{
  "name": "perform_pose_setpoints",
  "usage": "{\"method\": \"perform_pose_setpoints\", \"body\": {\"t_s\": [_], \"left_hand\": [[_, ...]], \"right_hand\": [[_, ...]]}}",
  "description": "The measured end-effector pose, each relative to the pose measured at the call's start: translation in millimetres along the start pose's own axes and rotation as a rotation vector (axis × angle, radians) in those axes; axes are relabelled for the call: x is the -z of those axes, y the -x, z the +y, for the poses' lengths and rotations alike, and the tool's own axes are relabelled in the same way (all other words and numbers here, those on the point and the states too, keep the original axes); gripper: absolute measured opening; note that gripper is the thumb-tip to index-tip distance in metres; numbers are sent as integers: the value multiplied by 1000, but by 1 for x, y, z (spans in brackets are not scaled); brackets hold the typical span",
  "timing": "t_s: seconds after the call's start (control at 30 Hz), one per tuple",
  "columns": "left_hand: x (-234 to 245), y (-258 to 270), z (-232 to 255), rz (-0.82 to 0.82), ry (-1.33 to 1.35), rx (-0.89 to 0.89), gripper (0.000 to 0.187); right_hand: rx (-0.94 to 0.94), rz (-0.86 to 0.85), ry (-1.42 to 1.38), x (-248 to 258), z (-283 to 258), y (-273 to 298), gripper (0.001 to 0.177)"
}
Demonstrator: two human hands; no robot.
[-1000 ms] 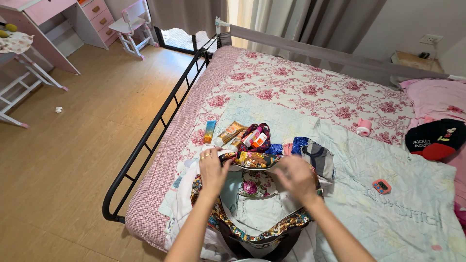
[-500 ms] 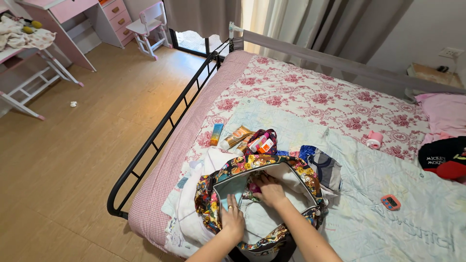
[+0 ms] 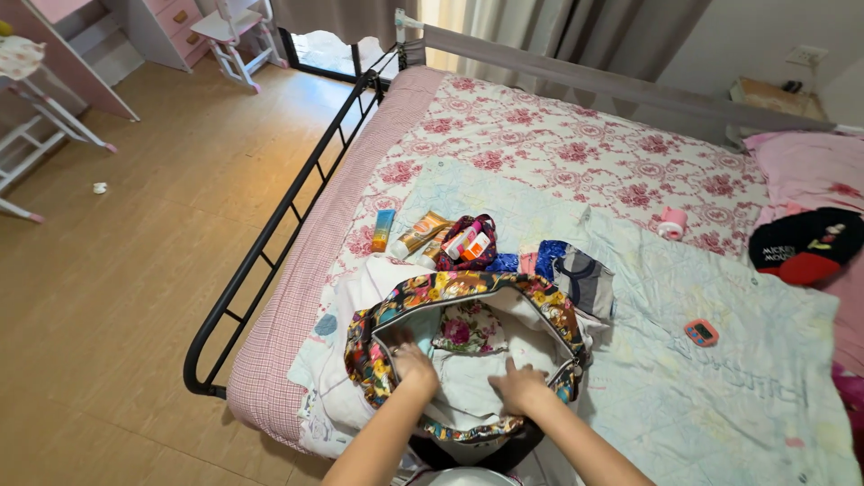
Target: The person folds several pieces of clothing and places them one by one into an open patterned bag on a bed. Items include a white cloth, a light blue cloth, a floral-patterned cloth, a gray cloth, and a blue cloth. The person adjusts the contents inside the bag as they pack.
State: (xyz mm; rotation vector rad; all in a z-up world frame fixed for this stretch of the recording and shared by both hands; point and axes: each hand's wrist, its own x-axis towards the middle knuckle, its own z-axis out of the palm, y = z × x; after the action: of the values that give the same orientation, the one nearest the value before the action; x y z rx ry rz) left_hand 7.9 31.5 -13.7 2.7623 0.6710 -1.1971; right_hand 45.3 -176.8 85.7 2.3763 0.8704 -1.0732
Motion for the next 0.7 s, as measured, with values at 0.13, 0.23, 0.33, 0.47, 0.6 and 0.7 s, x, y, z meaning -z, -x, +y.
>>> {"method": "perform_pose_setpoints", "body": {"t_s": [0.13, 0.23, 0.33, 0.47, 0.6, 0.7], "left_hand": [[-14, -17, -30, -45, 175, 42, 65], [-9, -12, -44, -151, 112, 143, 65], [5, 5, -39, -193, 45, 56, 92], [16, 41, 3, -12, -90, -39, 92], [7, 68, 46, -72, -275, -122, 99], [-10, 66, 54, -174, -367, -276, 99]], "right_hand": [[-26, -150, -41, -30, -3, -1, 103], [-15, -152, 0, -49, -8, -4, 104], [47, -123, -22, -53, -9, -5, 108], [12, -51, -81, -30, -7, 2, 95], [46, 281, -12, -1, -8, 6, 84], [131, 389, 100, 16, -16, -7, 82]]}}
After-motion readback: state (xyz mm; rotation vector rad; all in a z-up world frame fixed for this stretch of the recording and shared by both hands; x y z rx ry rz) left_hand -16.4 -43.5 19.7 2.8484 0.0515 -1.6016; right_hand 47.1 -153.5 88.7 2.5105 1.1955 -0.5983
